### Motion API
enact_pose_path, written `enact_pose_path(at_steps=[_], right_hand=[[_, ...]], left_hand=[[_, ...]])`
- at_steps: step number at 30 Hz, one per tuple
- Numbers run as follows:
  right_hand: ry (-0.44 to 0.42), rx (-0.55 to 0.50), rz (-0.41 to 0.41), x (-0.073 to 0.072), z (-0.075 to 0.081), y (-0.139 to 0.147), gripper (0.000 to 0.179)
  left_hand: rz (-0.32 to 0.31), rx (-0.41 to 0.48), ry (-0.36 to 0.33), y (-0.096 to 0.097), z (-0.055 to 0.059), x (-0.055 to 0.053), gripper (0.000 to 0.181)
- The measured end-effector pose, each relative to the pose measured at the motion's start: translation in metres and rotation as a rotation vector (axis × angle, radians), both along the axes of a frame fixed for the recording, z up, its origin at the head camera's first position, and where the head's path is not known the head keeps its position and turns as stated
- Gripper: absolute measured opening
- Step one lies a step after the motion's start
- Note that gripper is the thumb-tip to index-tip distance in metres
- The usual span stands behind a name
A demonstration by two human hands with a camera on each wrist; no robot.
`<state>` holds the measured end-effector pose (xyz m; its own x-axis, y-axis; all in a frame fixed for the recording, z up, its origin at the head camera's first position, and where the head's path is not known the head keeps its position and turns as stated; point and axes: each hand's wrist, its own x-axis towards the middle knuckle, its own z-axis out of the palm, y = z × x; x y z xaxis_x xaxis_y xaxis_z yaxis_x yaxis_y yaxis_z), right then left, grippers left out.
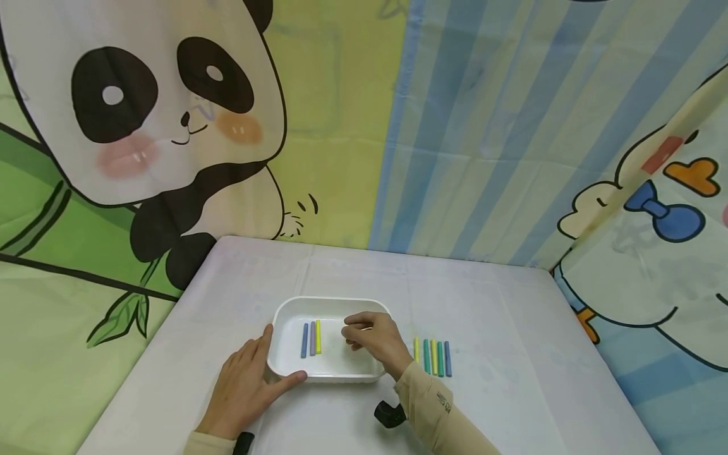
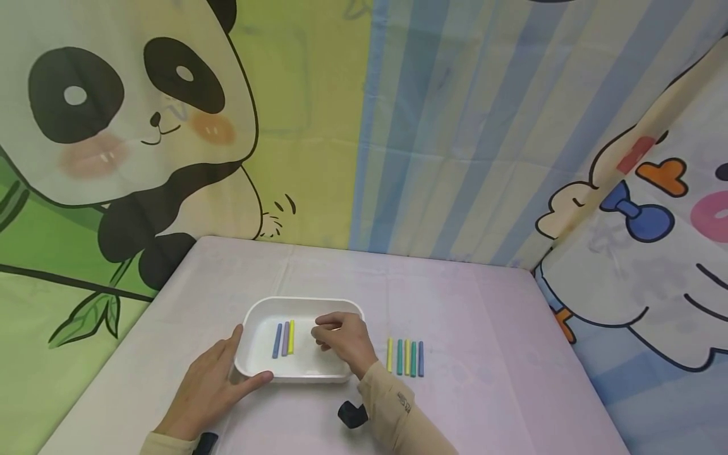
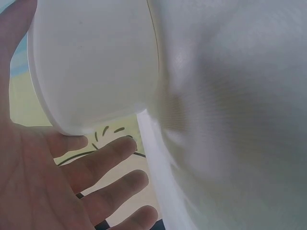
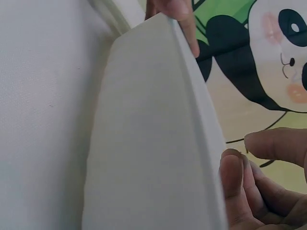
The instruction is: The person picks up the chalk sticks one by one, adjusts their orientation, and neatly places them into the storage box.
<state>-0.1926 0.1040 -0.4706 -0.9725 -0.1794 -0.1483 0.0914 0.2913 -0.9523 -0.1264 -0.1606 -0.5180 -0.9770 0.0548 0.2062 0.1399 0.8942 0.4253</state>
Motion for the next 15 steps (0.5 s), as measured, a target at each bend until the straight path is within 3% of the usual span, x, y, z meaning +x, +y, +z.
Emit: enact_pose_path(at_steps=[9,15], right_hand=[[0.006,-0.009,-0.049,0.008,0.005,0.028,0.034],[0.008,-0.071,-0.084,0.018,0.005,0.047,0.038]], left_hand=[[-0.001,0.011,0.0,0.0,0.0,0.0,0.124],[-0.005,0.015,0.011,-0.001,0.0,0.0,0.124]])
